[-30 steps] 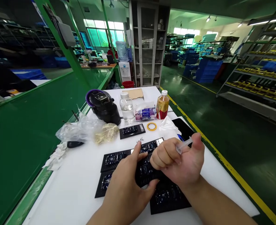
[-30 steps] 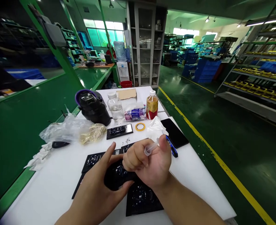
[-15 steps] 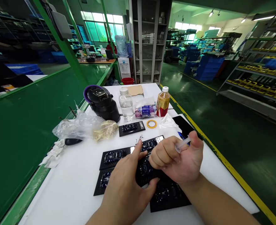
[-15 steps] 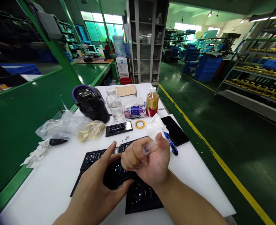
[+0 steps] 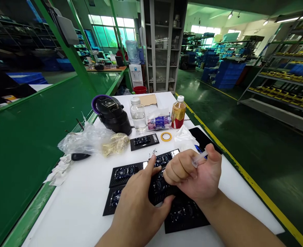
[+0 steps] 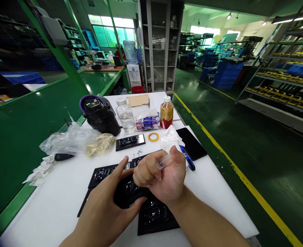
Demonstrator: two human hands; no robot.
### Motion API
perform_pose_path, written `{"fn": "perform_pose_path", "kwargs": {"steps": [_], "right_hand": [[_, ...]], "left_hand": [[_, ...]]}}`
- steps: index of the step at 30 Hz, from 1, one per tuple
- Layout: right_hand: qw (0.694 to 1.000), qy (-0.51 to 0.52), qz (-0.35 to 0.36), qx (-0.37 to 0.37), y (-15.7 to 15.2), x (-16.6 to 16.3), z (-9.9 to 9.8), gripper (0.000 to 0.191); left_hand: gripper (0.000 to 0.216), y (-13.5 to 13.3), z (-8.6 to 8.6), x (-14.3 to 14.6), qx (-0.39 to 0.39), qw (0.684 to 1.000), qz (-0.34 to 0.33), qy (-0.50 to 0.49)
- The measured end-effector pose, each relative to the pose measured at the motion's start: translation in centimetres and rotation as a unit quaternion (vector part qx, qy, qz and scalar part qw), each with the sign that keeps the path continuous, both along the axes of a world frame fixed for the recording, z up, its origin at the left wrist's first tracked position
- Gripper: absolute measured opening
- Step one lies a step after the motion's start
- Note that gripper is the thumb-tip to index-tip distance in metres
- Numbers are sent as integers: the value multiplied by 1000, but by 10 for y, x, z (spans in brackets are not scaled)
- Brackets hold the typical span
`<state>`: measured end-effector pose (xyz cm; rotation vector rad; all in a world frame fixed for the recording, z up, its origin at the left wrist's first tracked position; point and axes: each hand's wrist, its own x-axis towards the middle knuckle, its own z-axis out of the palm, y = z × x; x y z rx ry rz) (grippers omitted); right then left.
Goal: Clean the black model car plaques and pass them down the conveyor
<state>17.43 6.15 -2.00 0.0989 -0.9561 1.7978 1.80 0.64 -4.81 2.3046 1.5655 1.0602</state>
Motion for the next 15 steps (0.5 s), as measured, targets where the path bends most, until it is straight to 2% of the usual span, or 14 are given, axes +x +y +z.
{"fn": "perform_pose_path", "kwargs": {"steps": [15], "right_hand": [[1000, -7, -16, -4, 2, 1, -1, 70]], "left_hand": [[96, 0, 1, 1, 10, 1000, 4, 17]]}}
